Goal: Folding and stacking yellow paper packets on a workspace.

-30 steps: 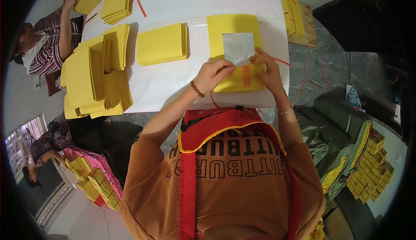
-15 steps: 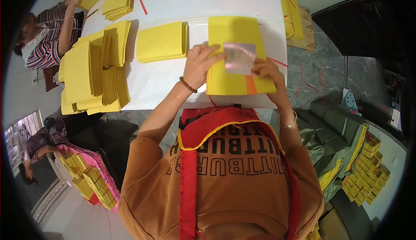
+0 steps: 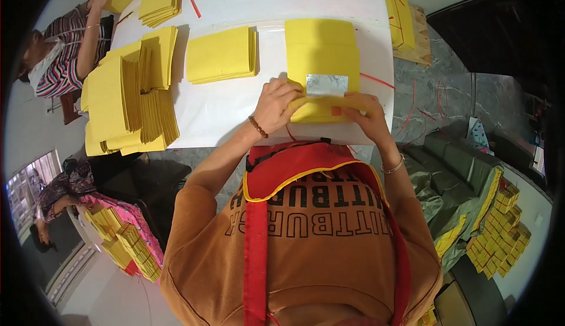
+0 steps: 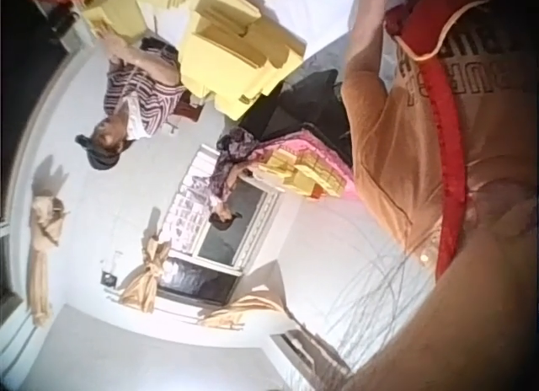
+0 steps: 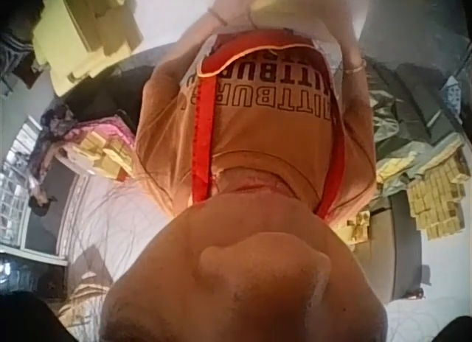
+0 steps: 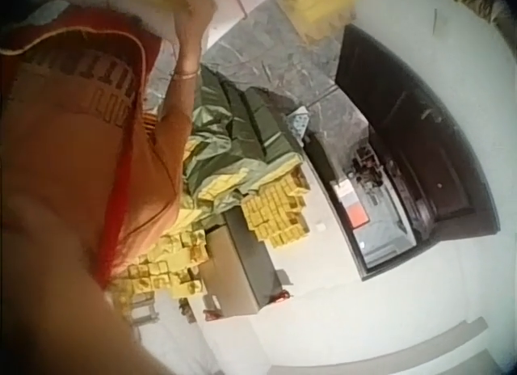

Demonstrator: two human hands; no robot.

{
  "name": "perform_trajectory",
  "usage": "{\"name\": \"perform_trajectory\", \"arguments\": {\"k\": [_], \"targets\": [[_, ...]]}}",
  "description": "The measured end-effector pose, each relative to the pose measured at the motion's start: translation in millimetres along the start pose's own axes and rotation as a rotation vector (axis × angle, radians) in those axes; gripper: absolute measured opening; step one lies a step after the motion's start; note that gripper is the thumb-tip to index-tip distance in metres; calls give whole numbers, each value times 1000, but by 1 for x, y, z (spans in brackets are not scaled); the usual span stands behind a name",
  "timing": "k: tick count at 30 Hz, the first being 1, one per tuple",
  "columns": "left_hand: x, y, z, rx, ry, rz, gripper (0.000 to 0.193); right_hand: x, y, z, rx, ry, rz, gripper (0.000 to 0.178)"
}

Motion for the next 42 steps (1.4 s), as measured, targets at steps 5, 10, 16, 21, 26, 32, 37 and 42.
{"name": "perform_trajectory", "arguments": {"k": [5, 10, 16, 21, 26, 32, 37, 42], "targets": [[-19, -11, 38, 293, 631, 88, 25, 5, -3, -50, -410, -330, -417, 31], [-27, -18, 58, 303, 741, 49, 29, -3, 9, -46, -302, -305, -541, 48], [-25, -31, 73, 396, 840, 88, 30, 1, 3, -65, -77, -416, -506, 42], [-25, -32, 76, 360, 851, 69, 32, -2, 8, -57, -2, -453, -544, 40], [-23, -25, 74, 622, 957, 57, 40, -2, 9, -59, 32, -445, -556, 39], [-48, 25, -13, -98, 215, -238, 51, 0, 7, -65, 41, -429, -570, 40], [-59, -28, -28, -278, 70, 8, 49, -2, 8, -62, 47, -432, -567, 40], [-53, -41, -15, -318, 70, 16, 52, -12, 11, -34, 401, -389, -417, 45]]}}
Point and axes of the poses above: each hand's wrist, its own x-axis away from the middle knuckle, its own y-axis out of the back of the hand, z = x × y, the point moved 9 cm from there along -x, towards the middle knuckle, and after that the axes turned 15 degrees about y, right-handed, at the moved point
